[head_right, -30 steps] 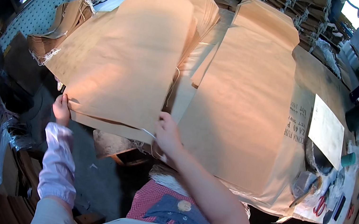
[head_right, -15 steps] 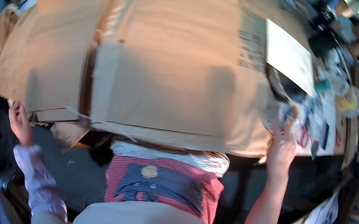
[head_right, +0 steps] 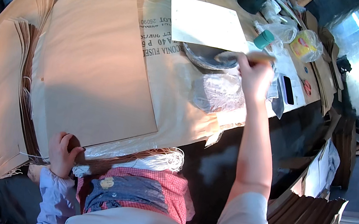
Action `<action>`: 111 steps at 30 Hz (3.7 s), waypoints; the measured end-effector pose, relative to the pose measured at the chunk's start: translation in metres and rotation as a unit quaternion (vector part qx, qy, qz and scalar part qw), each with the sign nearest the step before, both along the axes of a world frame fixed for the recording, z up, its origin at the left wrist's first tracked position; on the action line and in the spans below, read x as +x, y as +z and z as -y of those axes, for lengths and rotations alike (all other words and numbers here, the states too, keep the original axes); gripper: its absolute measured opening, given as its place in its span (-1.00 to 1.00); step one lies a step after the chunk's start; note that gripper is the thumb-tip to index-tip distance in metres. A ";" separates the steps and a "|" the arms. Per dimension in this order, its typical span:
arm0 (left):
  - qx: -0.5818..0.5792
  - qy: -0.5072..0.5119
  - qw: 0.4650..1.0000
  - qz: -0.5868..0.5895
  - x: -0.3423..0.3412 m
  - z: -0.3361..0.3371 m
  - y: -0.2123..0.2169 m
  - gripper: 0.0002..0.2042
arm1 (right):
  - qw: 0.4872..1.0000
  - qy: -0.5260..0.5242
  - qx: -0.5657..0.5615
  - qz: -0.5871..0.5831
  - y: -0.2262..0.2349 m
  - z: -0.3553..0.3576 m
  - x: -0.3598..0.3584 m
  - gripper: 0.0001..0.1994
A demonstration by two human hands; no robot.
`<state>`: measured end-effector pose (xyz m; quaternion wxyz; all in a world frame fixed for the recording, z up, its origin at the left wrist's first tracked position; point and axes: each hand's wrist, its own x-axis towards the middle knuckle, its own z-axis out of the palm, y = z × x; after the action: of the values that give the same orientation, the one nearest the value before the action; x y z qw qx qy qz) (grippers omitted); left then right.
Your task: The person repeatedly applies glue to the edge of a flat cardboard sheet using a brush, then presses a thin strip along the glued edge. The person handles multiple cardboard sheets one at a time, stacking them on a workbench in a cluttered workshop.
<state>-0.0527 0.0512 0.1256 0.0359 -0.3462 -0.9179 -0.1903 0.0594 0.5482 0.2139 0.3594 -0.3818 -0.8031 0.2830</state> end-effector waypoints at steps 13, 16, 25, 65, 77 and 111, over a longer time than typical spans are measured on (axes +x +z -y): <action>-0.069 -0.091 0.983 0.146 0.056 0.042 -0.097 -0.79 | 0.998 -0.009 -0.062 -0.011 -0.031 -0.046 -0.032 -0.71; -0.032 -0.145 0.984 0.096 0.056 0.038 -0.090 -0.77 | 0.995 -0.011 -0.005 0.103 -0.042 -0.055 -0.034 -0.64; -0.037 -0.062 0.992 0.100 0.076 0.064 -0.045 -0.85 | 0.952 0.103 -0.140 -0.251 0.007 0.081 -0.027 -0.87; -0.104 -0.010 0.994 -0.023 0.013 0.050 -0.002 -0.86 | 0.909 0.289 0.145 0.264 -0.054 0.231 -0.060 -0.76; 0.279 0.092 0.863 0.412 0.044 0.057 0.053 -0.96 | 0.872 0.164 0.390 0.246 -0.071 0.094 0.083 -0.59; -0.053 -0.071 0.975 -0.205 -0.032 0.048 -0.010 -0.80 | 0.833 0.311 -0.437 0.137 -0.107 0.164 -0.008 -0.84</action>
<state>-0.0851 0.0034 0.1158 0.1916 -0.4439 -0.8727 -0.0681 0.0512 0.3842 0.1066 -0.0653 -0.2639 -0.7131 0.6463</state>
